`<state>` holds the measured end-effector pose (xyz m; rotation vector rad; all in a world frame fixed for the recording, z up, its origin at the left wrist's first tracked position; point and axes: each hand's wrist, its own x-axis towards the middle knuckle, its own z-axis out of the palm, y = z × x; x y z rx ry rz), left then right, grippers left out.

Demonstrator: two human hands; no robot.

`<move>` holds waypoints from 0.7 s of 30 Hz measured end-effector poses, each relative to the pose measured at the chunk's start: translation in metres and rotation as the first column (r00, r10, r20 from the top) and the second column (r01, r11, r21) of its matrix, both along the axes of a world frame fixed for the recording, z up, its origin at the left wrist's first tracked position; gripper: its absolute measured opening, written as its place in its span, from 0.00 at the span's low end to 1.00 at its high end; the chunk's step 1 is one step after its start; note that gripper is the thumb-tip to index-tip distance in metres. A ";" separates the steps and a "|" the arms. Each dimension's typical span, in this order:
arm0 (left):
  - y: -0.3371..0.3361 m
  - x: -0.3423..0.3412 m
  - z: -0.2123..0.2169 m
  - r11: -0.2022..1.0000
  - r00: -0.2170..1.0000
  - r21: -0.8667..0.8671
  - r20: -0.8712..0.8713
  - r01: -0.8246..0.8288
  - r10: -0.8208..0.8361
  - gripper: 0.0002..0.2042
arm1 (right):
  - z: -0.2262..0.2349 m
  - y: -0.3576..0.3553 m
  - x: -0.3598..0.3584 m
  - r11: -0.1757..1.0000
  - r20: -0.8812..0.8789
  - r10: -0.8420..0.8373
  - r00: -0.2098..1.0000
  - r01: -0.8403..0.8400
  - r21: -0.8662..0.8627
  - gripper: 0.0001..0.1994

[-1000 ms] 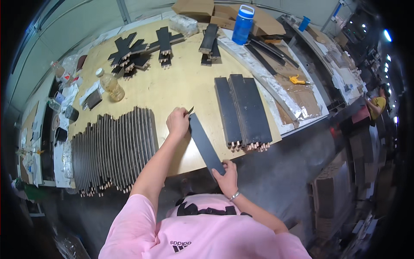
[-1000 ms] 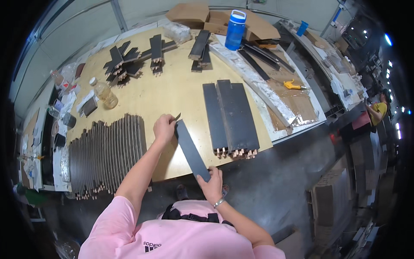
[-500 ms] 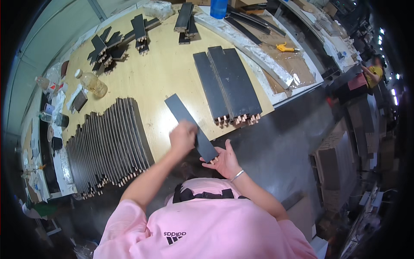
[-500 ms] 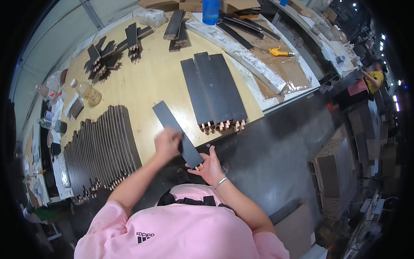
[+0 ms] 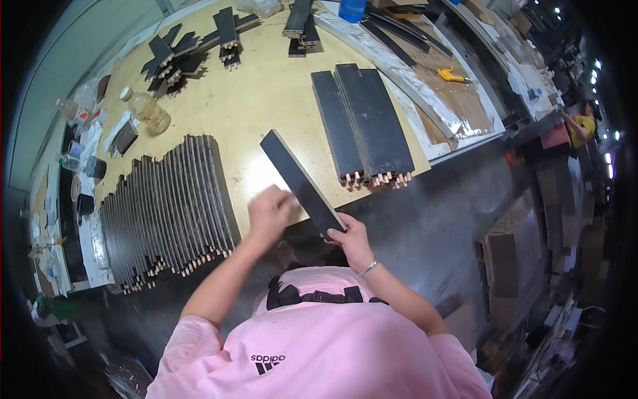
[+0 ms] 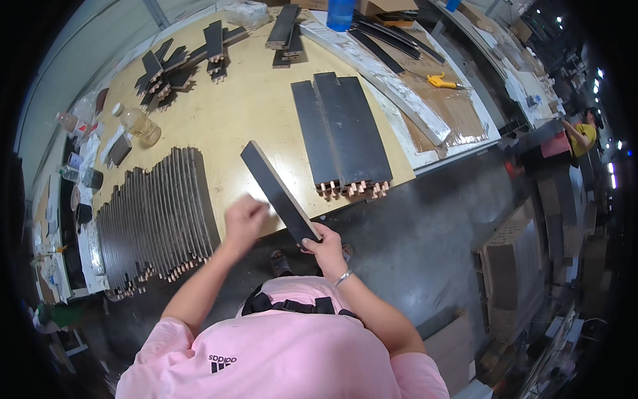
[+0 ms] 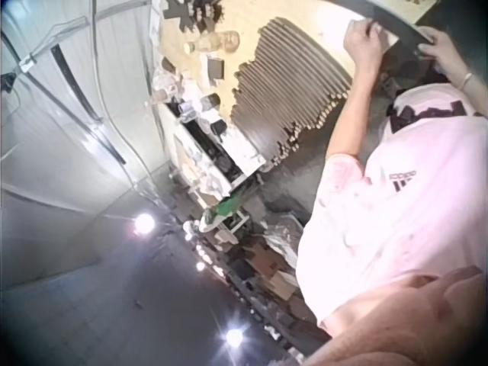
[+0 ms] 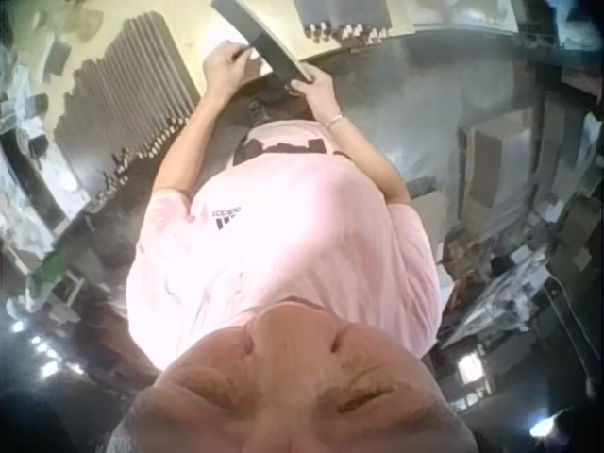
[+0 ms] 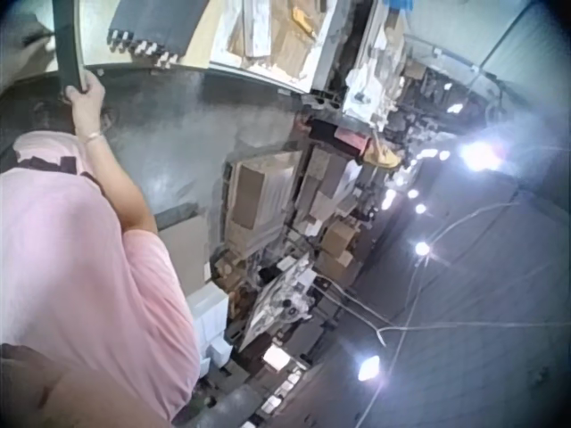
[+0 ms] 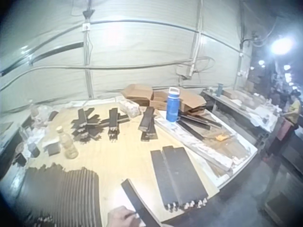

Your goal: The person cleans debris from the edges of bamboo blind components using a scraper and then arranges the cleaned components onto a stack.

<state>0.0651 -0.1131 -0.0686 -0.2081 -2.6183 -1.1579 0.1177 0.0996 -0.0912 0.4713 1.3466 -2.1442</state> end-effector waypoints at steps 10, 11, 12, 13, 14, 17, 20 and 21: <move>-0.039 -0.106 0.001 0.925 0.921 -0.122 0.107 -0.361 0.373 0.05 | 0.016 -0.024 0.015 0.356 -0.393 0.631 0.669 0.200 0.913 0.43; -0.039 -0.106 0.000 0.910 0.914 -0.187 0.098 -0.371 0.393 0.05 | 0.011 -0.022 0.016 0.353 -0.406 0.643 0.650 0.219 0.910 0.47; -0.040 -0.106 -0.003 0.889 0.906 -0.253 0.089 -0.381 0.414 0.05 | 0.013 -0.022 0.016 0.353 -0.405 0.642 0.651 0.218 0.910 0.47; -0.041 -0.102 -0.005 0.889 0.906 -0.254 0.089 -0.381 0.414 0.05 | 0.018 -0.023 0.015 0.424 -0.331 0.575 0.749 0.073 0.903 0.45; -0.042 -0.096 -0.008 0.875 0.909 -0.299 0.049 -0.382 0.414 0.04 | 0.020 -0.023 0.015 0.501 -0.236 0.511 0.827 -0.063 0.863 0.43; -0.022 -0.059 -0.021 0.910 0.965 -0.331 -0.008 -0.250 0.263 0.04 | 0.000 -0.019 0.017 0.504 -0.324 0.509 0.797 0.029 0.863 0.37; 0.019 0.016 -0.019 0.962 0.997 -0.270 -0.053 0.032 -0.048 0.03 | 0.003 -0.018 0.016 0.525 -0.270 0.480 0.834 -0.027 0.850 0.33; 0.027 0.032 -0.010 0.963 0.990 -0.231 0.011 0.141 -0.142 0.01 | 0.005 -0.018 0.016 0.527 -0.271 0.481 0.834 -0.028 0.849 0.33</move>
